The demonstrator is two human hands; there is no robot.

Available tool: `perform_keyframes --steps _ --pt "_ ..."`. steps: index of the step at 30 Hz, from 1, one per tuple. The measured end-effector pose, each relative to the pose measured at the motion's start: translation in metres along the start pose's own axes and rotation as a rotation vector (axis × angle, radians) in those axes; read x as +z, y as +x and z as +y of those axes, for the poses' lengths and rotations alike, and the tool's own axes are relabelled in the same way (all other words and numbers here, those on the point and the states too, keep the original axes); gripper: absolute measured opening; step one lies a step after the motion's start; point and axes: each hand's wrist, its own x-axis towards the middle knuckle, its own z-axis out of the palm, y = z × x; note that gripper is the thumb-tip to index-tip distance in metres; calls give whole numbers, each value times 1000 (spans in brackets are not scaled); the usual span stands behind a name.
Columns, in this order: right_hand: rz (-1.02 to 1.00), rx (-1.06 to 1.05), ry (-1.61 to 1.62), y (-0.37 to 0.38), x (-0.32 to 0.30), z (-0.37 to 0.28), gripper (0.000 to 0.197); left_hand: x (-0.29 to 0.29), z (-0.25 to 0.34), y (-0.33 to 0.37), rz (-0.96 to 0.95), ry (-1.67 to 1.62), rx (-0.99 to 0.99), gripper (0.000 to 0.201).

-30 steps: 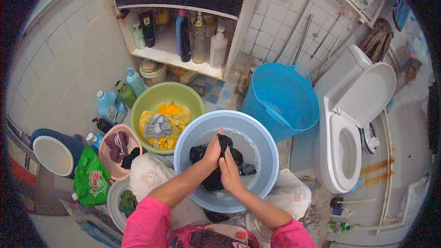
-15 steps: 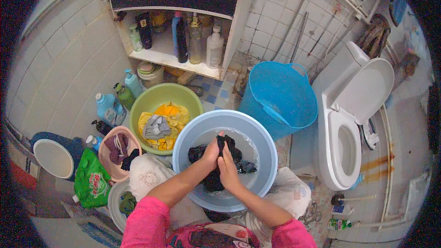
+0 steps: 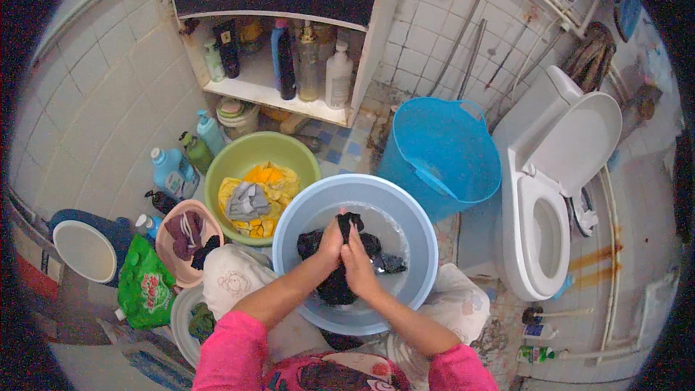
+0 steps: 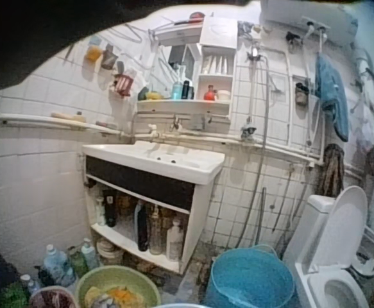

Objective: The person washes a garment by repeatedly rubbing, squeezing, and soaking it in a washbasin filled with water by hand.

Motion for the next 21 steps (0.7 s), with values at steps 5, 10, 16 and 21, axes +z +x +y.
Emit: perform_keyframes --steps 5,10,16,21 --pt "234 60 -78 16 -20 4 46 12 -19 -31 -172 222 104 34" --pt "176 357 286 31 -60 60 42 31 3 -50 -215 586 214 39" --pt "44 637 854 32 -68 34 45 17 30 -29 32 896 346 40" --pt "-18 531 611 28 -68 31 45 11 43 -20 94 922 415 41"
